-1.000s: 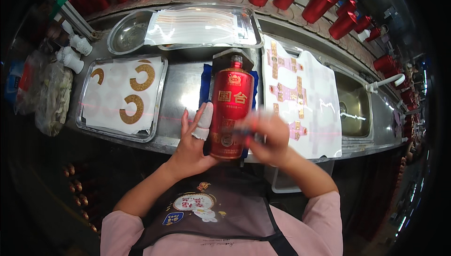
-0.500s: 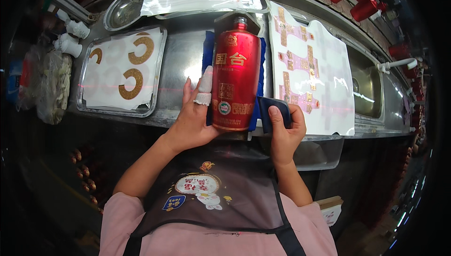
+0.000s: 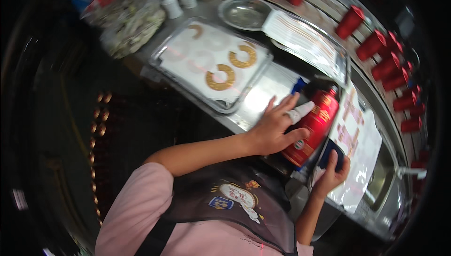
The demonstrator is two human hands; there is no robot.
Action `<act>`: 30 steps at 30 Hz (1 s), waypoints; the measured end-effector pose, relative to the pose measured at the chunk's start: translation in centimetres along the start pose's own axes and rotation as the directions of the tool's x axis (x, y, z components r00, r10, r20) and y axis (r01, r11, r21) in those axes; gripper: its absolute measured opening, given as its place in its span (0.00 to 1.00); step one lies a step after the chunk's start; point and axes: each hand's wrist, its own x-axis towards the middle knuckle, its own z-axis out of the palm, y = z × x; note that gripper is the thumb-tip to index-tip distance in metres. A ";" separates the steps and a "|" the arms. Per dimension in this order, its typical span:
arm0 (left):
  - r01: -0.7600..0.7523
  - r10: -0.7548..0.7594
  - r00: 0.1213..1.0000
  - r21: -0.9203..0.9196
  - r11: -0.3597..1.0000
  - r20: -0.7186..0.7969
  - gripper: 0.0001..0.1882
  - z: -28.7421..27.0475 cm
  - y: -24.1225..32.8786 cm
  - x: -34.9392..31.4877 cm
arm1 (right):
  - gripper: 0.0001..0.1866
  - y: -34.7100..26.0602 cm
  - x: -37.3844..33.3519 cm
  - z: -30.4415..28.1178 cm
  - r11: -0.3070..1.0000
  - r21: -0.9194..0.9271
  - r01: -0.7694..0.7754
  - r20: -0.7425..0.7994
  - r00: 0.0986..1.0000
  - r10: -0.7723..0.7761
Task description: The person applies gold and red labels to red cylindrical containers using a blue cloth and a small tool. They smooth the labels, trim edges, and place finished containers aside on a tray.
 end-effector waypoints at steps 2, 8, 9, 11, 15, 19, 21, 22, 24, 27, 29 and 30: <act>-0.044 0.022 0.981 -0.114 0.993 -0.194 0.31 -0.1 -0.2 2.7 | 0.09 1.1 0.7 -0.9 0.992 0.031 0.123 0.192 0.973 -0.127; -0.017 -0.041 0.899 -0.128 0.992 -0.436 0.22 0.3 0.5 10.3 | 0.20 1.9 5.5 -5.1 1.000 0.028 0.002 0.143 0.990 -0.006; -0.034 0.008 0.928 -0.065 0.997 -0.372 0.23 0.7 0.4 10.6 | 0.20 1.0 5.8 -5.9 0.978 0.172 -0.116 0.092 0.991 0.102; 0.112 -0.134 0.985 -0.192 0.975 -0.105 0.24 1.3 -0.1 11.3 | 0.10 -1.2 5.0 -6.0 0.906 0.359 -0.225 0.386 0.920 0.075; 0.291 -0.294 0.955 -0.287 0.913 0.033 0.30 3.1 -1.2 13.1 | 0.42 -3.3 -0.4 -1.7 0.954 -0.284 0.096 0.424 0.905 0.035; 0.339 -0.331 0.939 -0.390 0.857 0.089 0.33 4.0 -1.5 13.9 | 0.58 -2.1 -2.5 3.6 0.908 -0.234 0.348 0.341 0.904 -0.258; 0.346 -0.352 0.935 -0.313 0.885 0.037 0.32 3.1 -1.2 12.9 | 0.59 -2.4 -3.4 3.2 0.939 -0.176 0.295 0.379 0.901 -0.212; 0.372 -0.376 0.925 -0.333 0.866 0.055 0.30 2.0 -1.3 11.9 | 0.59 -2.9 -3.9 2.6 0.960 -0.084 0.267 0.370 0.903 -0.218; 0.244 -0.263 0.965 -0.417 0.875 0.011 0.26 -1.5 -1.9 8.7 | 0.60 -4.4 -4.6 1.4 0.939 -0.022 0.344 0.510 0.812 -0.285; 0.062 -0.104 0.993 -0.489 0.870 -0.060 0.16 -9.7 -2.7 1.9 | 0.57 -7.1 -5.4 1.8 0.931 0.073 0.358 0.702 0.644 -0.302; 0.134 -0.182 0.981 -0.463 0.876 -0.061 0.12 -15.3 -2.2 -4.1 | 0.51 -8.8 -5.3 3.8 0.806 0.093 0.584 0.782 0.459 -0.422; 0.150 -0.213 0.973 -0.445 0.883 -0.094 0.12 -17.9 -1.6 -7.6 | 0.48 -9.5 -5.2 4.9 0.764 0.087 0.640 0.844 0.360 -0.398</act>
